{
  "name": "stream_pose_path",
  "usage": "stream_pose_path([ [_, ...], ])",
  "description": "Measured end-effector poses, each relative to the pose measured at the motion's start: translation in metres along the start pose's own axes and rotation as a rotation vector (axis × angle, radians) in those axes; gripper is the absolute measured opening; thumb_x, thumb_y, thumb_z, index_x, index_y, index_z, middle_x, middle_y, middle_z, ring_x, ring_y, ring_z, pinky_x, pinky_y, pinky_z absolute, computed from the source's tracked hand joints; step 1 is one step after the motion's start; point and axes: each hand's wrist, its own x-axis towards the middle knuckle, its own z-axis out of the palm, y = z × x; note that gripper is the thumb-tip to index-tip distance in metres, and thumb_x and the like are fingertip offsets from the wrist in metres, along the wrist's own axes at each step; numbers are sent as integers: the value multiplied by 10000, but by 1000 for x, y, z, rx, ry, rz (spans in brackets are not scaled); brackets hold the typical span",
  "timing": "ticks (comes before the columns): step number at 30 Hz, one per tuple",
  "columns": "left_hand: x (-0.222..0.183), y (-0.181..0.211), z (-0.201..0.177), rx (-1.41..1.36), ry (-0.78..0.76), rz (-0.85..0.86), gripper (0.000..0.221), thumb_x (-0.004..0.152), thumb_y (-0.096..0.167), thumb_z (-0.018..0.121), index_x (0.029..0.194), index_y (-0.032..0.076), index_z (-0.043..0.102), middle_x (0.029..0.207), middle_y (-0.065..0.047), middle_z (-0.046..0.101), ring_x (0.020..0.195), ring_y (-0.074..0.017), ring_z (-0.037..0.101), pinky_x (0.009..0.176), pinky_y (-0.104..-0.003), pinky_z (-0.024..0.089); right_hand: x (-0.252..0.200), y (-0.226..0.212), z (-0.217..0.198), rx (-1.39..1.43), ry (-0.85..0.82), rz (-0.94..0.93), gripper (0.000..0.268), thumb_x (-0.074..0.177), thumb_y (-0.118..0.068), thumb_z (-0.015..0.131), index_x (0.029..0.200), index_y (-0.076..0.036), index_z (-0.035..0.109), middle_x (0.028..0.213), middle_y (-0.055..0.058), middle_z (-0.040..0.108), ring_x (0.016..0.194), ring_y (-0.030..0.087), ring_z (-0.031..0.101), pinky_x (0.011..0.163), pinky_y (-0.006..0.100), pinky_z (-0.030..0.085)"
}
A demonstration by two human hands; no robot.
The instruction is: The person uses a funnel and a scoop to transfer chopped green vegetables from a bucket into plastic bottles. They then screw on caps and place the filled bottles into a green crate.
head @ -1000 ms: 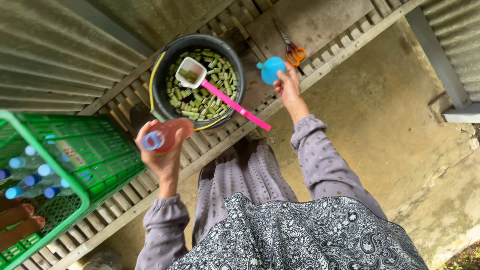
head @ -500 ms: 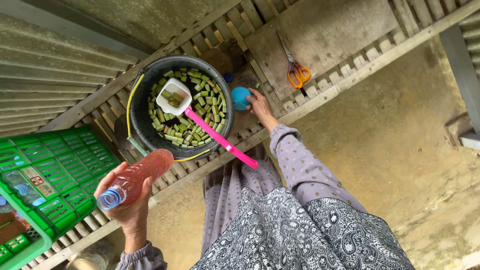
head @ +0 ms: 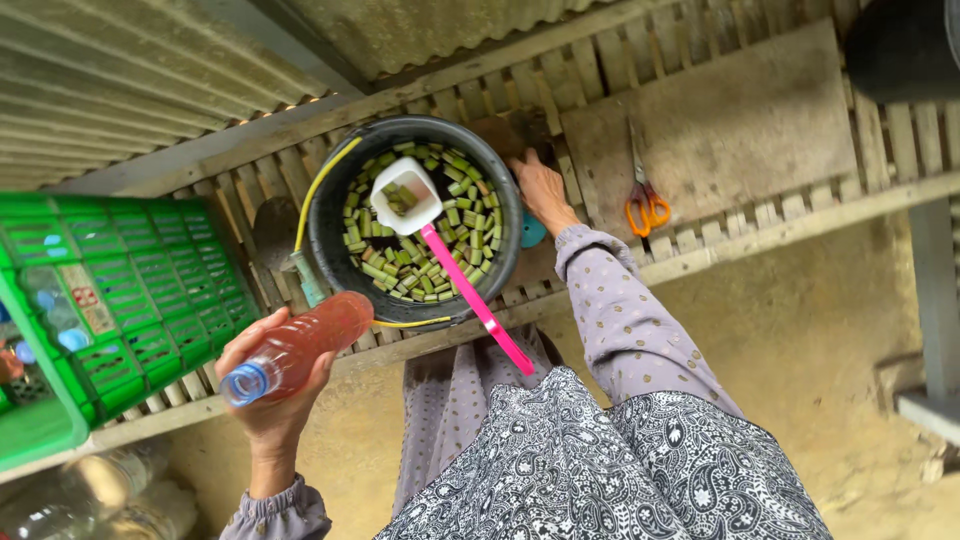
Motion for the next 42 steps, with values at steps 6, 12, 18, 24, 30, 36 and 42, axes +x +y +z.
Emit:
stream_pose_path([
  [6,4,-3,4,-71,15,72,737,702,74,934,1326,61,542,1337,-129,659,1254,-255,630,1125,-395,522,17,28,17,-112,-5,-99,308,919,-220,710,1202,-100,692,1152,268,618,929,441,664,791,521,545],
  [12,6,1,3,-54,36,24,696,686,102,955,1292,65,614,1264,-115,651,1187,-245,648,1039,-359,546,5,-7,-71,218,244,-17,386,867,-179,822,1224,-73,718,1084,173,669,895,306,684,803,398,577],
  [18,12,-2,1,-142,19,113,676,727,132,949,1302,73,598,1246,-127,657,1158,-272,670,1009,-354,560,-61,-188,-184,776,-192,-26,393,931,-94,766,1315,-76,686,1142,73,679,943,115,683,769,257,579],
  [24,14,-10,2,-212,24,164,661,766,188,940,1311,93,579,1246,-130,673,1159,-288,690,985,-361,577,-121,-348,-198,346,-348,-721,426,906,-123,799,1303,-74,652,1226,83,683,1041,205,699,839,308,594],
  [30,13,-12,-4,-294,-105,-44,749,730,276,917,1341,111,518,1224,-121,685,1105,-267,706,931,-352,578,-135,-412,-198,-5,-368,-868,411,862,-109,794,1257,-102,680,1252,93,684,1066,298,699,873,381,582],
  [36,18,-18,-3,-351,-66,128,732,720,215,895,1343,111,525,1314,-138,634,1205,-326,645,971,-390,553,-135,-427,-200,-87,-411,-858,372,854,-84,768,1217,-90,687,1259,93,684,1079,303,698,883,377,586],
  [42,19,-18,2,-350,-14,166,674,710,219,887,1291,127,557,1211,-104,670,1152,-331,661,968,-423,537,-140,-430,-200,-236,-372,-901,329,874,-70,753,1196,-96,690,1277,89,687,1032,303,707,832,375,600],
])
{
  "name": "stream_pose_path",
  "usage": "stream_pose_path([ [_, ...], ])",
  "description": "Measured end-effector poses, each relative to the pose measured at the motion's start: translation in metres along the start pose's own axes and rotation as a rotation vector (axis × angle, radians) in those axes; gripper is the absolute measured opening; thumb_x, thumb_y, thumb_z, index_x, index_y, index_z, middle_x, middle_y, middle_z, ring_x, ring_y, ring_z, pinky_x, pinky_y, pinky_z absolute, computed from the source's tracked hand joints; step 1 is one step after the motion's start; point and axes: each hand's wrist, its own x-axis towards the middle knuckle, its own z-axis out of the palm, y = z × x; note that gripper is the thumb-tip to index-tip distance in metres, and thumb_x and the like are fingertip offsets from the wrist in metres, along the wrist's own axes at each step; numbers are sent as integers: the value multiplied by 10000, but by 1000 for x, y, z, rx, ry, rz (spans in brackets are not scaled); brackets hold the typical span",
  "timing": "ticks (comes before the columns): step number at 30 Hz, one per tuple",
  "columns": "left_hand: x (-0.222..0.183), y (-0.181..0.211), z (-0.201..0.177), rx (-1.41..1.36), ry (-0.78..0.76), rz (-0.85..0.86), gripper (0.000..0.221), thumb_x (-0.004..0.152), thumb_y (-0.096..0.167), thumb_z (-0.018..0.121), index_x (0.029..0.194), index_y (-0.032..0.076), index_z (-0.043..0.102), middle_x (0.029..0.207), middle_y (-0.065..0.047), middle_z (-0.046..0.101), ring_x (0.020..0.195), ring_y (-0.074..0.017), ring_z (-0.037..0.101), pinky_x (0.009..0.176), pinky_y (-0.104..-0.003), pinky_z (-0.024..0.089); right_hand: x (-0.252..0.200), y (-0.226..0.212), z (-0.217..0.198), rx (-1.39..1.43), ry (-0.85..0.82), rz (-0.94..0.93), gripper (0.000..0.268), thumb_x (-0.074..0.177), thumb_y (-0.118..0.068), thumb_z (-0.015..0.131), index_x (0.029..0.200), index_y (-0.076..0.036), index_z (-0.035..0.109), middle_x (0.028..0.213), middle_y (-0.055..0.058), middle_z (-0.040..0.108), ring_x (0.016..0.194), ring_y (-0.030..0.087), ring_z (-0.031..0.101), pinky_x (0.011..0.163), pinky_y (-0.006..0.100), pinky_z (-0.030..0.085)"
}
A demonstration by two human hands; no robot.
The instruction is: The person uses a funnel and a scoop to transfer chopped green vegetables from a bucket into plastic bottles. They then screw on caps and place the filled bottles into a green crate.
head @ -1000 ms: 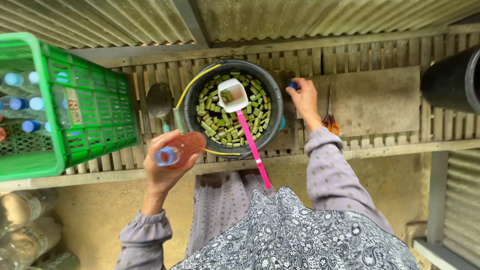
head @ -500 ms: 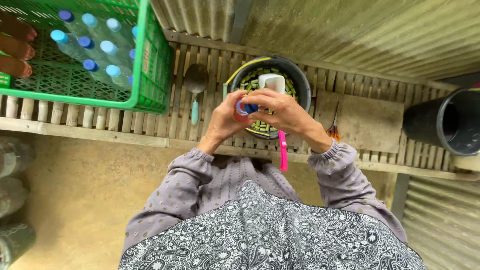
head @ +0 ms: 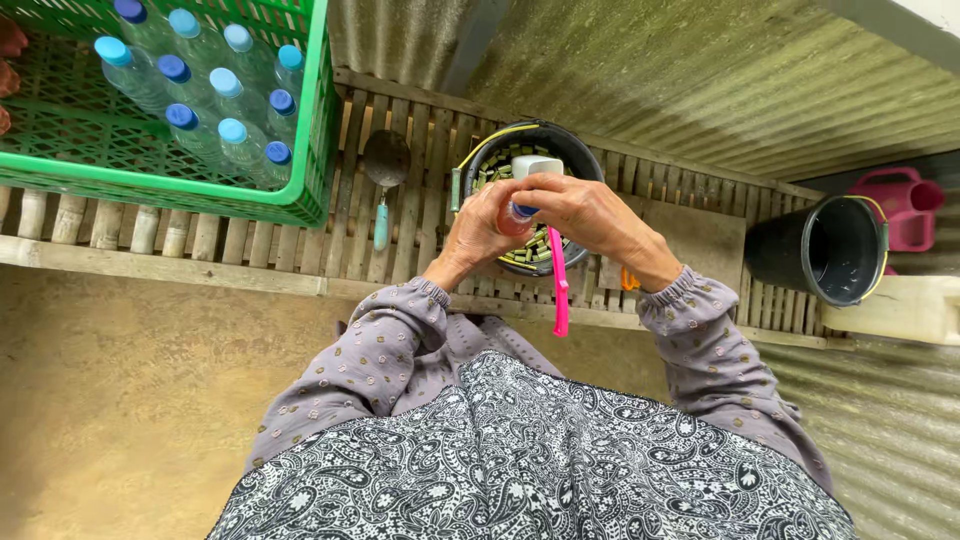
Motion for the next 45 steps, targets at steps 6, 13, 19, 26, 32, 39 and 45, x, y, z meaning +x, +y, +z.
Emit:
stream_pose_path([
  [6,-2,2,7,13,-9,-101,660,711,227,885,1274,127,554,1200,-116,668,1105,-338,667,922,-408,557,-4,5,6,-125,0,-41,326,869,-138,753,1175,-79,657,1163,106,684,983,322,699,770,406,587],
  [13,1,0,5,-37,-30,-61,724,693,203,895,1320,122,542,1259,-109,647,1148,-309,665,941,-380,555,-2,7,21,-283,164,49,420,929,-380,768,1199,-81,650,1122,122,665,944,315,685,751,428,572],
  [19,-18,-18,6,-159,-1,-118,913,699,344,959,1438,135,464,1345,-105,634,1226,-269,664,1027,-365,555,-8,12,11,2,48,-50,441,932,-244,756,1348,-170,631,1197,121,639,1024,307,670,833,404,572],
  [26,-36,-41,27,-84,155,-202,967,591,375,997,1376,118,493,1265,-111,670,1165,-293,669,992,-406,548,-11,8,29,6,203,-43,439,905,-183,781,1303,-85,624,1218,143,621,1102,335,650,888,414,565],
  [32,-29,-12,19,-169,55,-289,781,666,339,966,1315,114,593,1223,-75,724,1137,-197,713,998,-360,579,-23,0,23,181,312,81,438,902,-214,807,1288,-65,661,1232,122,626,1114,282,659,932,381,551],
  [39,-30,59,-14,-598,-358,-398,821,605,225,914,1337,84,571,1204,-37,705,1106,-138,663,1011,-352,540,-39,-1,-2,932,168,39,608,913,-406,783,1376,-35,650,1320,42,566,1285,198,539,1129,357,432],
  [45,-36,69,-18,-496,-437,-419,811,593,209,914,1323,76,588,1182,-30,717,1096,-136,674,1005,-346,551,-40,6,9,1152,81,67,525,907,-370,800,1286,-25,685,1286,53,648,1274,184,563,1112,343,448],
])
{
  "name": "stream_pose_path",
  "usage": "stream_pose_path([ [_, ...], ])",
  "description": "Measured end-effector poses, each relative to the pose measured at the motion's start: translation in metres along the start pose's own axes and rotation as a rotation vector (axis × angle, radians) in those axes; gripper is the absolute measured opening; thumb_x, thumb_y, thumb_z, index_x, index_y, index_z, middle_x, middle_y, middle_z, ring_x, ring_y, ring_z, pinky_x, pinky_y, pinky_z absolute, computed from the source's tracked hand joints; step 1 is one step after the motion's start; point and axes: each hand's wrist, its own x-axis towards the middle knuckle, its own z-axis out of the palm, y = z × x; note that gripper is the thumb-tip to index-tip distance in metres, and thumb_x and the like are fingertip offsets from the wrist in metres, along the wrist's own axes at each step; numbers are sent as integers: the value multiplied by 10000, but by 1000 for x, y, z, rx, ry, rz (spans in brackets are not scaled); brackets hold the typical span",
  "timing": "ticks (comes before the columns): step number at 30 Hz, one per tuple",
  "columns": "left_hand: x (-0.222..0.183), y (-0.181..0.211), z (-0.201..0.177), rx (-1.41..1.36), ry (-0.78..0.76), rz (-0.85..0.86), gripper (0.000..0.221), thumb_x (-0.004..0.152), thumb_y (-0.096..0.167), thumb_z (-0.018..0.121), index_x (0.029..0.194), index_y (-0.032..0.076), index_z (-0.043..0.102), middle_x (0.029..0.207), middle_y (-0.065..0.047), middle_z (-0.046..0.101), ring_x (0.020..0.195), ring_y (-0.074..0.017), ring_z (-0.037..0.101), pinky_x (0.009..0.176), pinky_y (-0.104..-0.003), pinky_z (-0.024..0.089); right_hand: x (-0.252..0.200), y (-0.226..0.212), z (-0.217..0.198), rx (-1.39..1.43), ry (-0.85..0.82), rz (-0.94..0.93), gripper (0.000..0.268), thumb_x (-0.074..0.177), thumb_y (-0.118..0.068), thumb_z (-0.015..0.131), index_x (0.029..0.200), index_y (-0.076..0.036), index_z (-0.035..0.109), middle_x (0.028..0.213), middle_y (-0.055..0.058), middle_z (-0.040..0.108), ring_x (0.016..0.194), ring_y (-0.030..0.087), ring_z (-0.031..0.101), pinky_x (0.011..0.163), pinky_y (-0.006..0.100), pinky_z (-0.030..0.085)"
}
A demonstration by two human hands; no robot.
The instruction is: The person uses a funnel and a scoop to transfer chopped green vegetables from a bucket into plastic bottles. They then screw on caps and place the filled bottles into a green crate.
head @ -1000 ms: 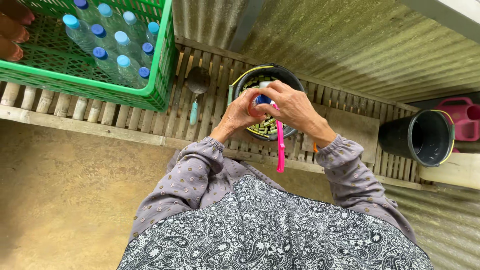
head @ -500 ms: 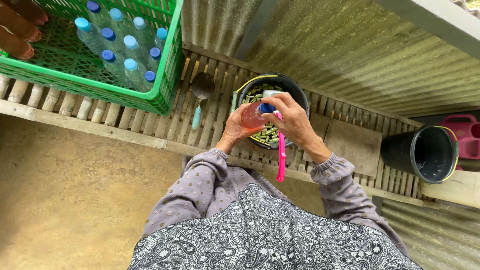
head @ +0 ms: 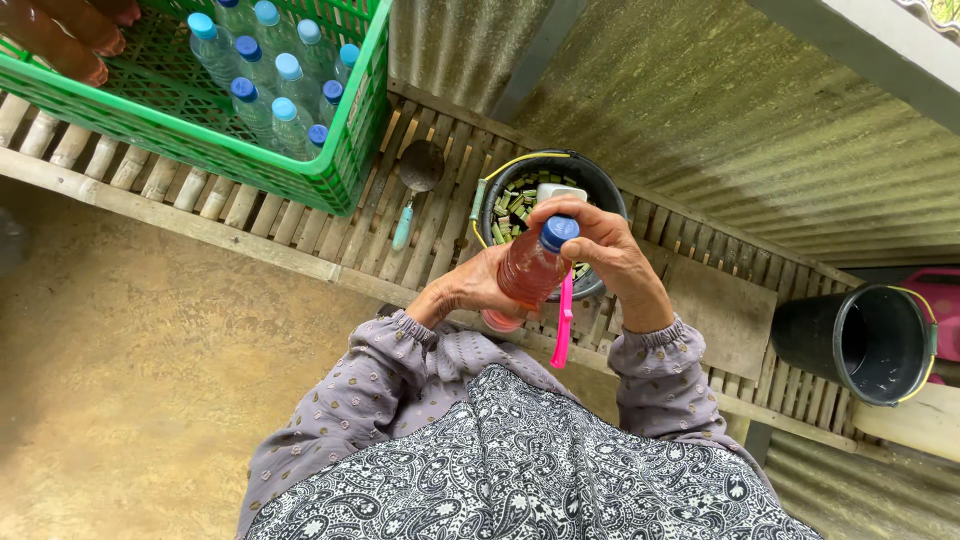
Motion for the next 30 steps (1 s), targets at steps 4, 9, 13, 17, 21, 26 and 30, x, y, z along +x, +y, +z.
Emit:
stream_pose_path([
  [4,10,-15,2,25,165,52,869,599,239,929,1370,89,557,1229,-22,699,1144,-139,662,1033,-336,530,-3,13,-2,-37,33,30,496,932,-348,788,1296,-35,664,1294,40,630,1258,163,565,1124,330,448],
  [9,24,-32,4,82,305,78,868,641,319,957,1373,98,546,1250,-51,695,1170,-165,676,1046,-349,543,1,27,-2,-87,95,-68,458,972,-344,759,1309,-59,638,1359,38,580,1320,166,531,1165,337,419],
  [13,34,-43,-1,153,360,26,879,630,340,962,1366,119,536,1223,-47,705,1130,-159,690,1016,-351,552,3,29,-5,-473,212,-139,461,977,-334,725,1360,-90,646,1363,56,613,1295,188,573,1144,340,457],
  [17,40,-59,-4,70,355,69,826,656,342,959,1346,122,563,1214,-46,731,1130,-148,703,1030,-342,560,1,19,-14,-647,131,-104,457,985,-257,699,1413,-121,613,1366,75,569,1235,207,593,1004,341,531],
  [21,46,-73,-7,60,393,96,819,659,332,959,1347,126,566,1217,-43,731,1130,-142,702,1025,-332,563,6,15,-12,-849,78,-147,425,975,-161,703,1390,-115,622,1287,108,585,1189,265,601,982,387,543],
  [26,53,-82,-7,117,452,107,831,645,339,967,1340,127,563,1202,-39,730,1117,-142,707,1013,-330,568,11,16,-7,-940,136,-175,399,963,-159,732,1344,-92,634,1246,132,597,1171,305,600,963,406,533],
  [30,54,-81,-9,153,483,108,833,646,343,966,1341,129,559,1202,-31,726,1111,-133,712,1008,-326,572,13,23,-4,-910,210,-177,397,960,-197,742,1324,-85,632,1252,127,606,1170,278,616,973,394,552],
])
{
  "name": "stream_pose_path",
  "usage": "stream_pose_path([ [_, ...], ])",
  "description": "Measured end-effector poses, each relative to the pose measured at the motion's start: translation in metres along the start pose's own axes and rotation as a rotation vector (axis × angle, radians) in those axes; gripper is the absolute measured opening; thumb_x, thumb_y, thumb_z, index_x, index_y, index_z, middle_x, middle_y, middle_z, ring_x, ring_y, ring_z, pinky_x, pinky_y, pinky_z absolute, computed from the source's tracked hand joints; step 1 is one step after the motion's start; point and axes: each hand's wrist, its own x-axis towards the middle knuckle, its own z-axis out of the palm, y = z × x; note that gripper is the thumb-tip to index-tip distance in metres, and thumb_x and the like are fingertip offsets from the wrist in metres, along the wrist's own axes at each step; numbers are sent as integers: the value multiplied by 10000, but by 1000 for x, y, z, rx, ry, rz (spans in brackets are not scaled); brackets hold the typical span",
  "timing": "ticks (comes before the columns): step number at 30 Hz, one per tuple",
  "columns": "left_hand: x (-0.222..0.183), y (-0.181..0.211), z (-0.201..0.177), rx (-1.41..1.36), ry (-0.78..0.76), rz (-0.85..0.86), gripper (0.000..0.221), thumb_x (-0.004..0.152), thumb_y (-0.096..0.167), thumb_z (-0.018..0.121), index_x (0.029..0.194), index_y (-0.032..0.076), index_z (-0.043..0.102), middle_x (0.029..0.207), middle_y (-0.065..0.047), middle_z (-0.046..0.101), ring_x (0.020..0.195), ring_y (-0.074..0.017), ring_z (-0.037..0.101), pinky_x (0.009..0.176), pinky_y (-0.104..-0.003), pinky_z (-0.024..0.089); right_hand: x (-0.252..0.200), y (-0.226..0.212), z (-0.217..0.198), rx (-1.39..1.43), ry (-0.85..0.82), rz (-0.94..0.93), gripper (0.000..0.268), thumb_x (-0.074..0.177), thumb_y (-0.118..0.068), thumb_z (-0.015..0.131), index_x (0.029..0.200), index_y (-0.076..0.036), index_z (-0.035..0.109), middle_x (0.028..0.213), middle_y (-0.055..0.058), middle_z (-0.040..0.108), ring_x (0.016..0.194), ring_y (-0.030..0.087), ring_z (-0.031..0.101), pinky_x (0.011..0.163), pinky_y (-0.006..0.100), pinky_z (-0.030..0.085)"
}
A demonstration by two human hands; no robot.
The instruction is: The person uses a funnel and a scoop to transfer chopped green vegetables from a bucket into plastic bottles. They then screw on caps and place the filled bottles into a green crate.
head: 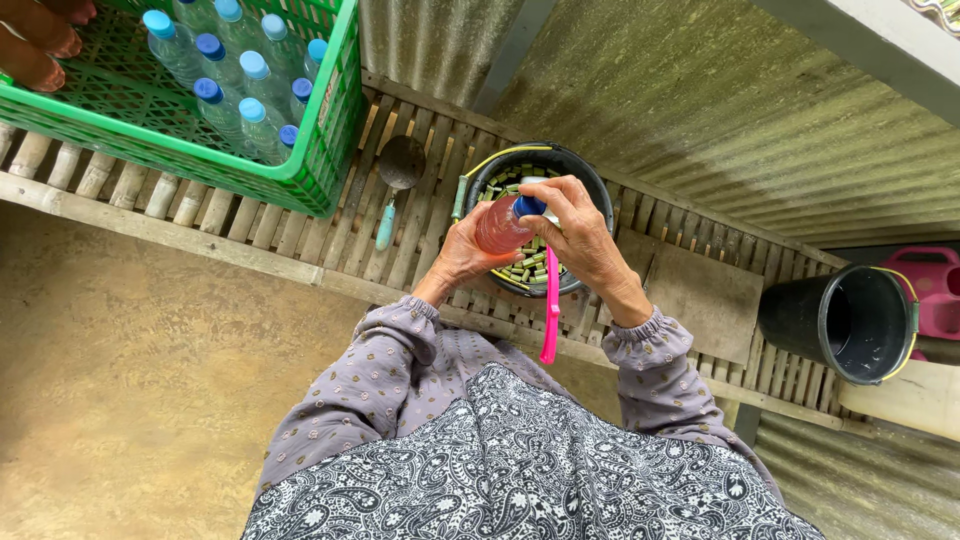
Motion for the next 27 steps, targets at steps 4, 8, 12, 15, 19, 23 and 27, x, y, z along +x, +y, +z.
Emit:
stream_pose_path([
  [4,1,3,-8,-52,-99,-28,834,658,325,970,1359,122,564,1226,-36,720,1140,-139,697,1044,-328,555,0,6,3,73,21,1,446,946,-247,788,1337,-92,640,1266,105,619,1183,243,628,1008,380,539],
  [8,-2,4,-10,-204,-236,-63,934,625,274,970,1428,108,522,1307,-47,678,1212,-156,649,1083,-337,518,2,18,-6,246,-116,81,573,855,-295,826,1361,-91,650,1248,77,609,1101,210,589,909,331,493],
  [12,-4,4,-6,-198,-265,-51,1005,606,246,979,1471,102,489,1344,-58,651,1243,-168,622,1106,-345,484,-1,23,-2,265,-78,77,468,885,-311,818,1287,-94,715,1226,63,606,1125,202,590,975,334,494],
  [15,-2,4,-2,-168,-208,-46,995,611,266,982,1464,102,496,1342,-54,658,1241,-166,635,1097,-344,500,-4,22,6,248,16,72,452,904,-334,807,1274,-94,711,1223,56,617,1172,201,606,1031,345,502],
  [19,0,6,0,-130,-190,-87,919,630,295,976,1419,86,552,1298,-56,699,1212,-171,675,1088,-334,542,-10,18,10,257,90,72,447,928,-334,790,1284,-80,698,1241,64,611,1214,197,601,1073,354,491],
  [23,-3,10,4,-155,-183,-50,954,625,284,965,1442,84,515,1295,-40,667,1201,-163,652,1073,-331,524,-14,11,7,693,-18,172,505,972,-325,727,1384,-69,583,1344,35,600,1281,175,561,1121,333,449],
  [27,-13,19,13,-221,-128,28,965,644,277,968,1452,74,482,1316,-29,635,1220,-141,625,1078,-331,514,-15,-2,3,563,-5,202,416,998,-300,706,1326,-57,628,1316,38,662,1241,175,606,1088,324,492],
])
